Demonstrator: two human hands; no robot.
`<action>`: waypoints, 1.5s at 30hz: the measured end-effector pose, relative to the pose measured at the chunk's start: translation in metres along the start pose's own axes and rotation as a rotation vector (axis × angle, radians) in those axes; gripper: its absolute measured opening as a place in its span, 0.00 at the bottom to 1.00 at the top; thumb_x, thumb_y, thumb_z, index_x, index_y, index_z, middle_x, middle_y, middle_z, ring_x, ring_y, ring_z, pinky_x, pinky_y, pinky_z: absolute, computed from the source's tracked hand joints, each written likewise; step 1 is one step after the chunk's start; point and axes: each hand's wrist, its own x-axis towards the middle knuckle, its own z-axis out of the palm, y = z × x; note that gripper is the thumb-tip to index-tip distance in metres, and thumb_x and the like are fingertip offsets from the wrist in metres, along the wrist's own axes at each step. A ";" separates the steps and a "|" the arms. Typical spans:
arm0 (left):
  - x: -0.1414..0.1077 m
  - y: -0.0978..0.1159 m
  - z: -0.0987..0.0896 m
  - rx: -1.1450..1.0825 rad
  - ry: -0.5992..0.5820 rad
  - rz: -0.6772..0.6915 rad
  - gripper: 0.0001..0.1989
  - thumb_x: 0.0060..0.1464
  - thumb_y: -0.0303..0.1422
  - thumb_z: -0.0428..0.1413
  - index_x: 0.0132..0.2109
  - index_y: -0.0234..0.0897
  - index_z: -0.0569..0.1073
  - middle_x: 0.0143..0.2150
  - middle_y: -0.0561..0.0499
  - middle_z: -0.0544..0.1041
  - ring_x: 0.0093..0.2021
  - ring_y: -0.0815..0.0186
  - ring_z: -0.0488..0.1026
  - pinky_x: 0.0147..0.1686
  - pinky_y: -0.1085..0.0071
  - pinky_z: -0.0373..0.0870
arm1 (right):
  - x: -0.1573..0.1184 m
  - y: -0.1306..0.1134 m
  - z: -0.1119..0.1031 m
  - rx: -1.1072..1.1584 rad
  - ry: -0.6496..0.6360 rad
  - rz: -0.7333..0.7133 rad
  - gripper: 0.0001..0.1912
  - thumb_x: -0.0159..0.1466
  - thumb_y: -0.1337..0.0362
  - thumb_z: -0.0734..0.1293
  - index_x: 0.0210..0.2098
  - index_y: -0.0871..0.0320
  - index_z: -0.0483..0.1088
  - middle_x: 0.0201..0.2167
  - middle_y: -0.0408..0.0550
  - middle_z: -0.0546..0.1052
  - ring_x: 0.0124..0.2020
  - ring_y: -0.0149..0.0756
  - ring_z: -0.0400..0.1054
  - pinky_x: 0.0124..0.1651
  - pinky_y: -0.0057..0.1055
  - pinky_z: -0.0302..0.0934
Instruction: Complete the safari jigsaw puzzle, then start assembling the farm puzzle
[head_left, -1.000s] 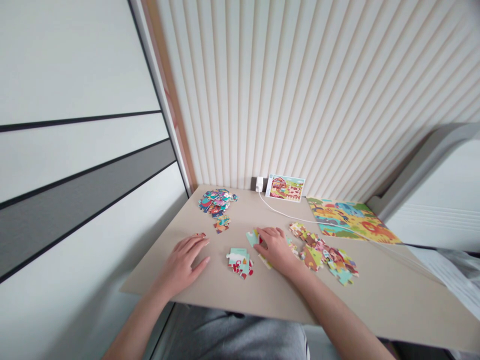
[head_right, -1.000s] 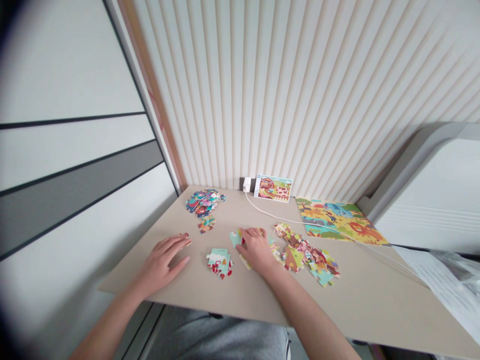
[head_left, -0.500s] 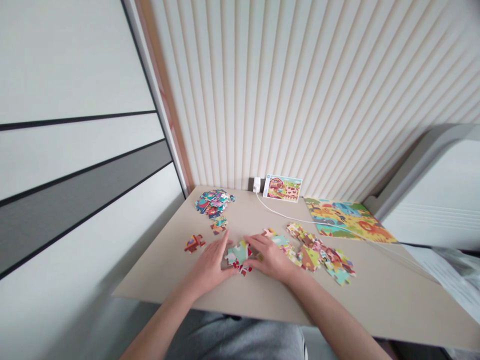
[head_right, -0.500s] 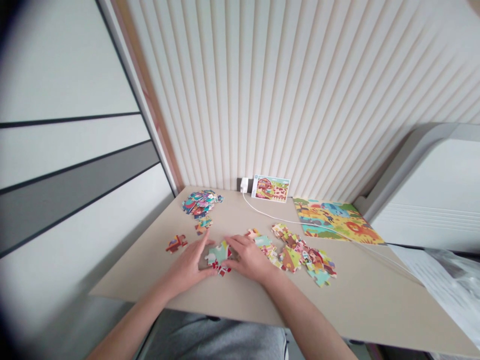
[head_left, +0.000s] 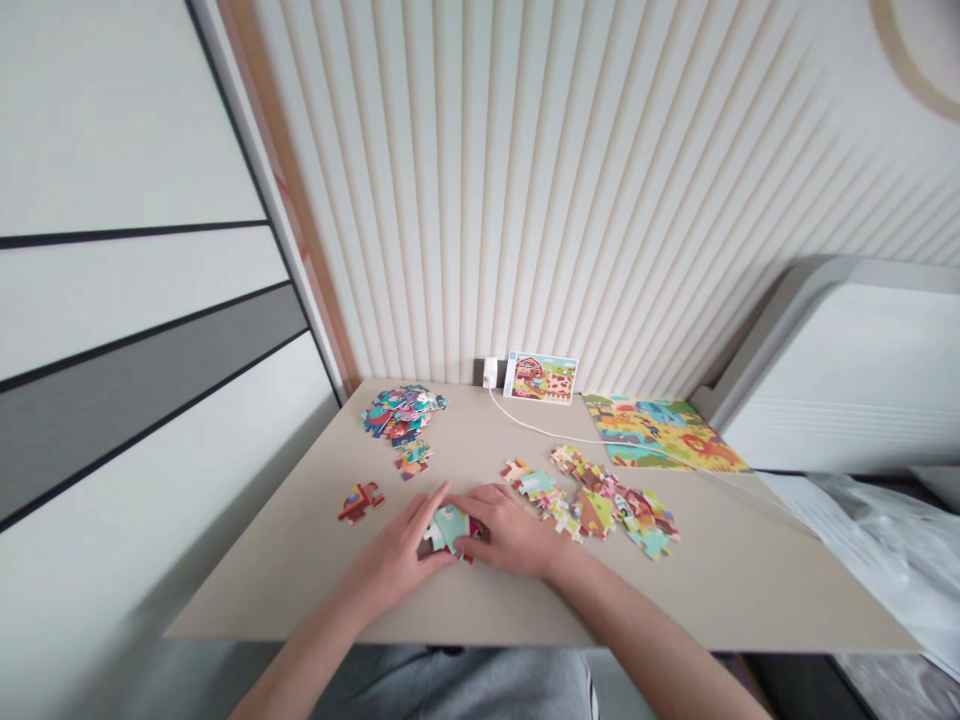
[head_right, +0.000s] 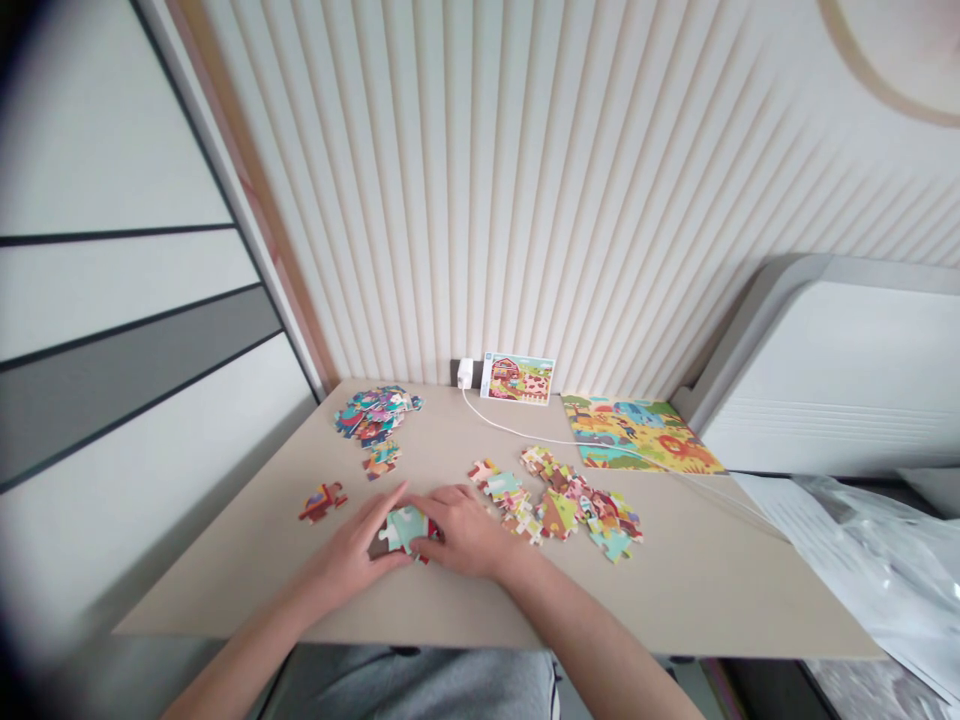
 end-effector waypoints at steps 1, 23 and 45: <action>-0.001 0.000 0.000 -0.002 -0.009 0.010 0.48 0.59 0.33 0.64 0.76 0.55 0.46 0.68 0.43 0.69 0.65 0.50 0.70 0.60 0.55 0.73 | 0.001 0.000 0.000 0.016 -0.006 0.008 0.35 0.67 0.54 0.71 0.71 0.51 0.60 0.50 0.52 0.77 0.53 0.45 0.71 0.62 0.42 0.59; 0.002 -0.005 0.005 0.017 0.031 0.050 0.42 0.62 0.34 0.61 0.76 0.50 0.50 0.69 0.42 0.68 0.68 0.50 0.68 0.64 0.49 0.69 | -0.005 -0.005 0.008 -0.059 0.006 0.038 0.37 0.69 0.54 0.67 0.73 0.53 0.54 0.51 0.55 0.75 0.55 0.48 0.68 0.64 0.46 0.55; 0.002 0.012 -0.007 0.069 -0.044 0.066 0.43 0.62 0.33 0.60 0.77 0.49 0.47 0.68 0.42 0.69 0.66 0.50 0.68 0.65 0.51 0.68 | -0.041 0.049 -0.055 -0.319 0.180 0.469 0.23 0.68 0.49 0.68 0.59 0.51 0.74 0.56 0.55 0.76 0.58 0.49 0.69 0.63 0.47 0.58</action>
